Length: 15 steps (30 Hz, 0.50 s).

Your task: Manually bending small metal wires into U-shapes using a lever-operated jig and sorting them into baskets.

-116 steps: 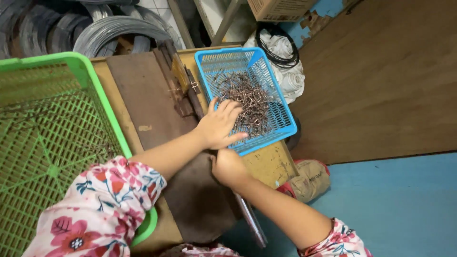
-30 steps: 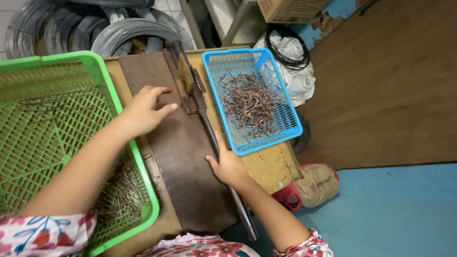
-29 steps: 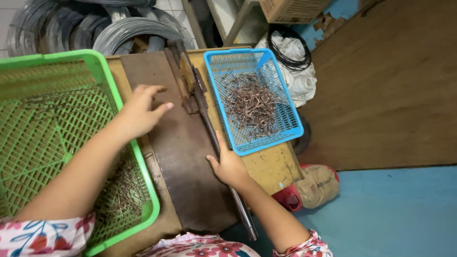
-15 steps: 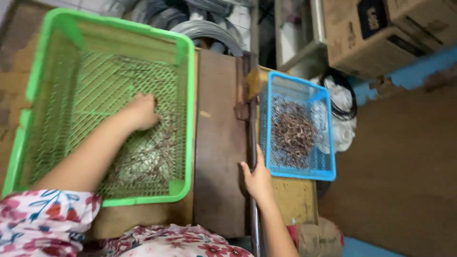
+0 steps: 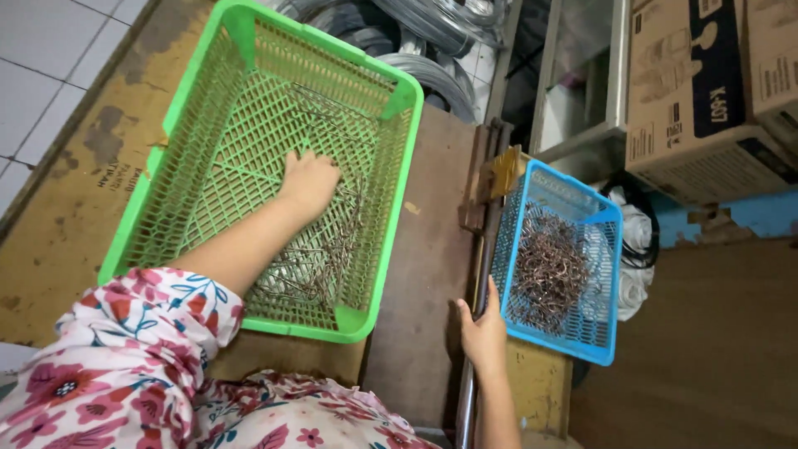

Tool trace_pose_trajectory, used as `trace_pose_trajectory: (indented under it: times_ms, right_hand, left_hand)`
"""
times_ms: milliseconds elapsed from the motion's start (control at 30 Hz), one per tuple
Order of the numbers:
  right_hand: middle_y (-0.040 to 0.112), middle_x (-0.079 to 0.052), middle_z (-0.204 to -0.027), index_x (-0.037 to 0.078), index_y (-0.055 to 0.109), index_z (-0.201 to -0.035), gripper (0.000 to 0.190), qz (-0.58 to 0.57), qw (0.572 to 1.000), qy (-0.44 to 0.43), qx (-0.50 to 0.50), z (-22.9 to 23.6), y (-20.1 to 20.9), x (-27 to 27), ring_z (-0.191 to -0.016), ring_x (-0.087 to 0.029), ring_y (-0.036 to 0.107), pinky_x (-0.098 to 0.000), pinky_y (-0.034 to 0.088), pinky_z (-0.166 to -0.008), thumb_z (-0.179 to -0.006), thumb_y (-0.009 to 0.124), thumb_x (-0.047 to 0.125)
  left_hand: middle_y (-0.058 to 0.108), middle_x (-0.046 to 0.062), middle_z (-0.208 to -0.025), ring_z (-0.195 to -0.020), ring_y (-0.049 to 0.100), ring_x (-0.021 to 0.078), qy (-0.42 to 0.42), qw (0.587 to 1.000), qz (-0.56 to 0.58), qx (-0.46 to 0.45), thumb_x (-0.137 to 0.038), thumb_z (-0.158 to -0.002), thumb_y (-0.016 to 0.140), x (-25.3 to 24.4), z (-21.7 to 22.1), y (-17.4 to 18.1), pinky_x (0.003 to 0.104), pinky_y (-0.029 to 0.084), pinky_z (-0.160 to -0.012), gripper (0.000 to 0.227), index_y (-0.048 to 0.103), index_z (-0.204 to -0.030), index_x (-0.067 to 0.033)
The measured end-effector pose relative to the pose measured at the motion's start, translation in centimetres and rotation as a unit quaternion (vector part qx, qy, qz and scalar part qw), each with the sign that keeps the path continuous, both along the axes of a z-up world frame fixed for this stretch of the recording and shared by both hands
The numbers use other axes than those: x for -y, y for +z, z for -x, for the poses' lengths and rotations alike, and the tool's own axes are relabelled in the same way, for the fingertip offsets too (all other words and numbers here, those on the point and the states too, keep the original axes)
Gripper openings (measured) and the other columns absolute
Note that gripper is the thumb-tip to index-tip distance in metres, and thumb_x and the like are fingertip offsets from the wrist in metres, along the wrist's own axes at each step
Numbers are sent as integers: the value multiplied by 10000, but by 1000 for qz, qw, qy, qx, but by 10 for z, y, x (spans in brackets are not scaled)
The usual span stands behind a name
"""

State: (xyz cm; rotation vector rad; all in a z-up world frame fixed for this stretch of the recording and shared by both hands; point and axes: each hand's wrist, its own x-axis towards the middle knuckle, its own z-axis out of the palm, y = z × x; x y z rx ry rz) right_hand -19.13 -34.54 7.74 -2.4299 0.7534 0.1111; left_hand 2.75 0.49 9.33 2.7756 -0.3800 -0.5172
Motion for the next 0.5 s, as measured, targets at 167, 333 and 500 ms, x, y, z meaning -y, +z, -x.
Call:
trace_pose_trajectory:
  times_ms: [167, 333, 500]
  right_hand:
    - [727, -328, -1317, 362, 437, -1672, 786, 25, 998, -52, -25, 4, 8, -11, -1214, -495, 712, -578, 632, -948, -967, 785, 364]
    - [718, -322, -1333, 344, 421, -1677, 781, 6, 999, -44, -18, 6, 7, -8, -1222, -501, 705, -571, 629, -950, -980, 772, 379]
    - [719, -330, -1329, 338, 437, -1671, 768, -3, 998, -55, -24, 3, 14, -12, -1219, -504, 707, -560, 637, -950, -980, 771, 339]
  left_hand:
    - [763, 95, -1166, -1211, 637, 376, -28, 997, -7, 72, -223, -1011, 718, -16, -30, -87, 675, 317, -1086, 131, 832, -1075, -224]
    - [802, 195, -1204, -1237, 684, 481, -3, 994, 77, -75, -195, -1064, 647, -32, -39, -68, 759, 275, -1113, 212, 785, -1189, -94]
    - [839, 202, -1021, -1088, 780, 434, -28, 985, 163, -49, -221, -956, 811, -50, -15, -5, 558, 552, -994, 247, 800, -1112, -30]
